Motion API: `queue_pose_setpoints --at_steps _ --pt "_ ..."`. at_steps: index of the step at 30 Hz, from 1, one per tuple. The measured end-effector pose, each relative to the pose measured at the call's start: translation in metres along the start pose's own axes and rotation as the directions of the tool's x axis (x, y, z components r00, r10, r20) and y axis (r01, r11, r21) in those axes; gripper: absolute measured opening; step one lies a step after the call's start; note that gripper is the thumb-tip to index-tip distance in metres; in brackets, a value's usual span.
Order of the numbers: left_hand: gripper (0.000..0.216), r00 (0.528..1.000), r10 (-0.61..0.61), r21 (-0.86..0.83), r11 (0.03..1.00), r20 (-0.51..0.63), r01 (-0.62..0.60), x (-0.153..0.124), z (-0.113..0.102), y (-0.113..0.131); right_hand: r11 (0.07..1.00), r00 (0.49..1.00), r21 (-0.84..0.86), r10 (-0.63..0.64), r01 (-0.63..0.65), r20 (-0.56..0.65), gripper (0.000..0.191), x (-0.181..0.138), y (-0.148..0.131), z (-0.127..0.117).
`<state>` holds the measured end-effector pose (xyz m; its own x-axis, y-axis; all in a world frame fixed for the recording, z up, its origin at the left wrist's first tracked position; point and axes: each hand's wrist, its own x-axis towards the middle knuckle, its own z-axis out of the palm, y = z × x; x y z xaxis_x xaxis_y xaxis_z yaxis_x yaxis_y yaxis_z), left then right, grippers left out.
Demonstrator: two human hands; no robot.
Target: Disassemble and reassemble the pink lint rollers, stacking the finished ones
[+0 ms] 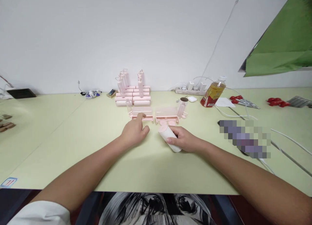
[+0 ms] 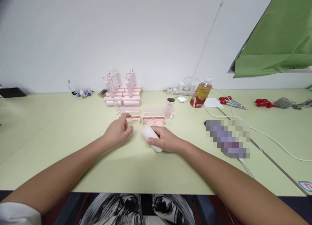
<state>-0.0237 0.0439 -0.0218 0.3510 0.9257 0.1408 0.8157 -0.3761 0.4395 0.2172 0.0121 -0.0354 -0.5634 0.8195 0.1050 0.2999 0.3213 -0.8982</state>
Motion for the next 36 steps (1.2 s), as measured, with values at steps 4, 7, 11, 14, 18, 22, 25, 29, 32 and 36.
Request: queue_pose_setpoints --at_steps 4,7,11,14,18,22,25,29,32,36 --pt "0.046 0.957 -0.255 0.244 0.945 0.141 0.216 0.005 -0.007 -0.005 1.0 1.0 -0.024 0.0 0.0 0.004 0.045 0.0 0.0 0.0" --pt "0.039 0.952 -0.251 0.281 0.94 0.174 0.196 0.005 -0.008 -0.004 1.0 1.0 -0.026 -0.009 0.009 0.003 0.045 0.0 0.001 -0.001" --pt "0.024 0.97 -0.158 0.252 0.962 0.183 0.109 0.002 -0.004 -0.001 1.0 1.0 -0.021 -0.014 0.014 0.001 0.044 0.001 0.001 0.0" --pt "0.018 0.979 -0.098 0.206 0.977 0.176 0.06 0.0 0.001 -0.003 1.0 1.0 -0.015 -0.016 0.016 -0.02 0.045 0.001 0.002 0.0" --pt "0.018 0.987 -0.021 0.146 0.989 0.159 -0.002 -0.001 0.007 -0.006 0.999 0.997 0.036 -0.012 0.014 -0.074 0.049 0.001 0.005 0.001" --pt "0.019 0.987 0.131 0.027 0.991 0.094 -0.134 -0.002 0.007 -0.002 0.996 0.992 0.088 -0.009 0.019 -0.123 0.051 0.001 0.006 0.001" --pt "0.015 0.96 0.281 -0.096 0.955 -0.009 -0.28 -0.004 0.007 0.002 0.993 0.989 0.113 -0.012 0.029 -0.147 0.052 0.001 0.006 0.001" --pt "0.02 0.968 0.252 -0.217 0.945 0.009 -0.245 -0.006 0.007 0.004 0.992 0.986 0.125 -0.014 0.035 -0.169 0.051 0.001 0.006 0.001" --pt "0.032 0.967 0.254 -0.279 0.927 -0.023 -0.25 -0.005 0.007 0.003 0.991 0.984 0.126 -0.009 0.032 -0.178 0.053 0.001 0.005 0.001" --pt "0.037 0.927 0.373 -0.274 0.887 -0.047 -0.371 -0.002 0.005 0.001 0.992 0.983 0.124 -0.01 0.034 -0.186 0.056 0.001 0.003 0.001"
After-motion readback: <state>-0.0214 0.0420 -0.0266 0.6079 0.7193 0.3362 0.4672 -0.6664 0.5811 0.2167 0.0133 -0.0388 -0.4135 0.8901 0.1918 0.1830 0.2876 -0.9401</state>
